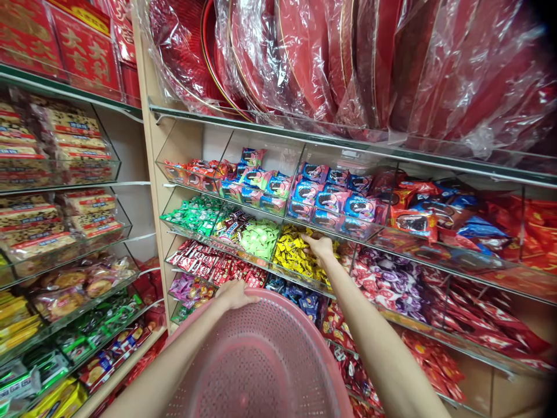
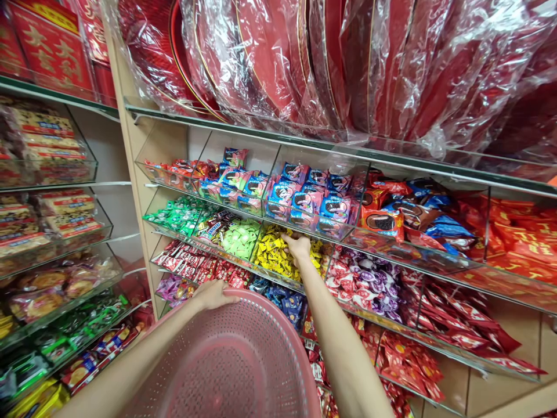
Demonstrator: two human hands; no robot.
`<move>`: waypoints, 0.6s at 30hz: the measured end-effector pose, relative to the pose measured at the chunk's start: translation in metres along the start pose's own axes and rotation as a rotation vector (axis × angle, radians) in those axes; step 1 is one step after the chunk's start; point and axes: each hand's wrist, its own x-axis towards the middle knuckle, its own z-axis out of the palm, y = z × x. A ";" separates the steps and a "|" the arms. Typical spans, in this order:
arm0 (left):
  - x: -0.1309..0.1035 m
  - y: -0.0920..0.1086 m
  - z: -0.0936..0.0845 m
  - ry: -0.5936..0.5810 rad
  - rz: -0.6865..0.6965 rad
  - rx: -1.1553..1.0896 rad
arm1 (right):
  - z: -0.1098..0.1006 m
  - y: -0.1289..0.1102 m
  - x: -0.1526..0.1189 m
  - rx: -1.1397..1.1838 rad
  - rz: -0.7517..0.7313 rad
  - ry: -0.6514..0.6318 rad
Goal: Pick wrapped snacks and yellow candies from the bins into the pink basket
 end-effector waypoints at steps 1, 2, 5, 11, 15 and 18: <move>0.000 0.000 0.000 0.001 -0.001 0.000 | -0.001 -0.001 0.000 0.040 0.016 0.004; 0.000 0.000 0.000 0.003 0.000 0.000 | -0.002 -0.002 0.000 0.082 0.033 0.008; 0.001 0.000 0.001 0.008 0.000 0.004 | -0.005 -0.007 -0.001 0.214 0.091 0.022; 0.004 -0.001 0.003 0.002 0.004 0.008 | -0.012 -0.022 -0.012 0.463 0.242 -0.079; 0.005 0.000 0.002 0.004 0.004 0.007 | -0.017 -0.026 -0.044 0.596 0.320 -0.230; 0.004 0.000 0.001 0.000 -0.004 0.001 | -0.018 -0.021 -0.084 0.674 0.392 -0.363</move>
